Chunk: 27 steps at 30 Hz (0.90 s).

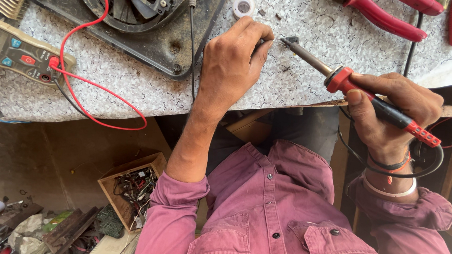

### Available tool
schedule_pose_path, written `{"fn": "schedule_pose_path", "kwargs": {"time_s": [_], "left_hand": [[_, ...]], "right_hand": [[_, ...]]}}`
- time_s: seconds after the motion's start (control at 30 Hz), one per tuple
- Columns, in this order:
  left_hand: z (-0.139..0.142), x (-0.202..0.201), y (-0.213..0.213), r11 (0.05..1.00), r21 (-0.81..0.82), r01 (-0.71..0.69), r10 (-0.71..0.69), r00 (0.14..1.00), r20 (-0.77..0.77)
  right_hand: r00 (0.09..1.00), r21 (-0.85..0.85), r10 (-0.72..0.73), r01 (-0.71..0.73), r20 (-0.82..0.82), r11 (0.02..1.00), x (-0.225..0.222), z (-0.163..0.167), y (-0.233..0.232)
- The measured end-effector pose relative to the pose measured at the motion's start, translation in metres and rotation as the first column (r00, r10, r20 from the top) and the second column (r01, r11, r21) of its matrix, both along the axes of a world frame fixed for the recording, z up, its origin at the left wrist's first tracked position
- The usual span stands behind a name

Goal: The person uses a soldering iron and solder to attach a small black electronic component to a circuit board. They also use pliers to trim a wire and handle a multimeter on the workbench.

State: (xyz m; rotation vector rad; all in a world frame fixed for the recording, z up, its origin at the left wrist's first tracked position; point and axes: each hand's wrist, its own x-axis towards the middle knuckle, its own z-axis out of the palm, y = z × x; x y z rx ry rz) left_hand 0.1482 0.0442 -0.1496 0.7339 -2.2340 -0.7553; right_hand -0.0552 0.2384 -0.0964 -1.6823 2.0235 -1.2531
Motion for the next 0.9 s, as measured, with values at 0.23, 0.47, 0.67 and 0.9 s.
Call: {"fn": "schedule_pose_path", "kwargs": {"time_s": [0.23,0.47,0.67,0.9], "left_hand": [[0.002,0.002,0.0,0.999,0.044,0.013,-0.013,1.0,-0.01],[0.016,0.006,0.001,0.989,0.148,0.008,0.002,0.998,-0.066],[0.039,-0.001,-0.004,0.99,0.054,0.133,-0.13,0.99,-0.06],[0.042,-0.046,-0.063,0.861,-0.046,0.507,-0.498,0.858,0.125]], "right_hand": [[1.0,-0.039,-0.021,0.021,0.001,0.999,-0.003,-0.006,0.003],[0.996,-0.078,-0.062,0.066,0.057,0.995,-0.011,-0.012,0.01],[0.959,-0.159,-0.127,0.171,0.253,0.972,-0.03,-0.028,0.031],[0.889,-0.258,-0.268,0.376,0.372,0.89,-0.051,-0.067,0.063]]}}
